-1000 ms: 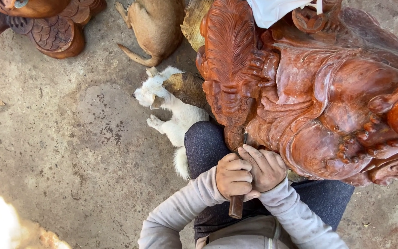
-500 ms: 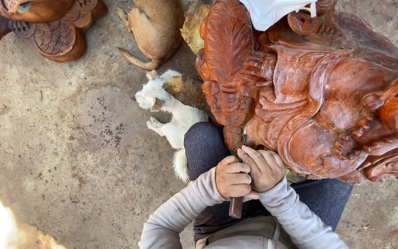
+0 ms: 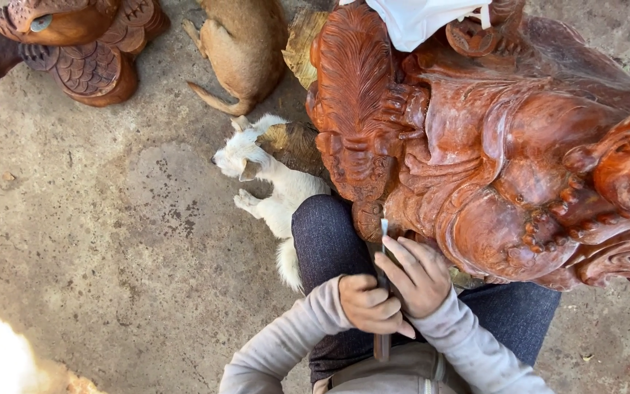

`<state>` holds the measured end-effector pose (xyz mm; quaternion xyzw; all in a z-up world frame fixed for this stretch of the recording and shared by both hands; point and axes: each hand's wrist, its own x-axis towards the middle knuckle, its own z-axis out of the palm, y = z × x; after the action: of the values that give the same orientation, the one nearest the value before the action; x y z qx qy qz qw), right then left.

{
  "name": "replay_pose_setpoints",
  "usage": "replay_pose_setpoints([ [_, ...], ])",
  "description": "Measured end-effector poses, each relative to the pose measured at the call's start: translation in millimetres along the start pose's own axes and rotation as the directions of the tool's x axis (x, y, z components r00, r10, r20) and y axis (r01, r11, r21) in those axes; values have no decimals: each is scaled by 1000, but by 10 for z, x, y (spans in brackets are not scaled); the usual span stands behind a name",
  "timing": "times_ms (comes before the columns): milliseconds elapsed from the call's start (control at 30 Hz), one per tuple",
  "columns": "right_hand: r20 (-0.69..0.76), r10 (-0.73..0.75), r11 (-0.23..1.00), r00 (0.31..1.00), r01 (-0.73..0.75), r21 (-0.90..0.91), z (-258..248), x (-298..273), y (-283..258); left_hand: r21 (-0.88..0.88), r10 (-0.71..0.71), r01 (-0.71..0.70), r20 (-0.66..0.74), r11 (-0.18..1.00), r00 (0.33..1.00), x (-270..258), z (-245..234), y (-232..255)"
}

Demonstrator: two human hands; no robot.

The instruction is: Carving and detailing a large wooden Buddha statue using a hand chisel

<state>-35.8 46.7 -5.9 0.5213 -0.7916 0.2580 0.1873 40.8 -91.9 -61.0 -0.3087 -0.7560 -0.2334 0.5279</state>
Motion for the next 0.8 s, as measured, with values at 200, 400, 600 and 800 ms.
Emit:
replay_pose_setpoints([
  [200, -11, 116, 948, 993, -107, 299, -286, -494, -60, 55, -567, 568, 196, 821, 800, -406, -48, -131],
  [400, 0, 234, 811, 972, -195, 552, -476, -814, -46, 403, -742, 623, 387, 671, 548, -339, 257, -284],
  [600, -102, 423, 776, 901, -301, 555, -627, -826, -209, 585, -860, 632, 313, 508, 402, -154, 141, -307],
  [800, -107, 462, 768, 880, -337, 545, -693, -809, -208, 438, -867, 757, 350, 485, 354, 104, 4, -285],
])
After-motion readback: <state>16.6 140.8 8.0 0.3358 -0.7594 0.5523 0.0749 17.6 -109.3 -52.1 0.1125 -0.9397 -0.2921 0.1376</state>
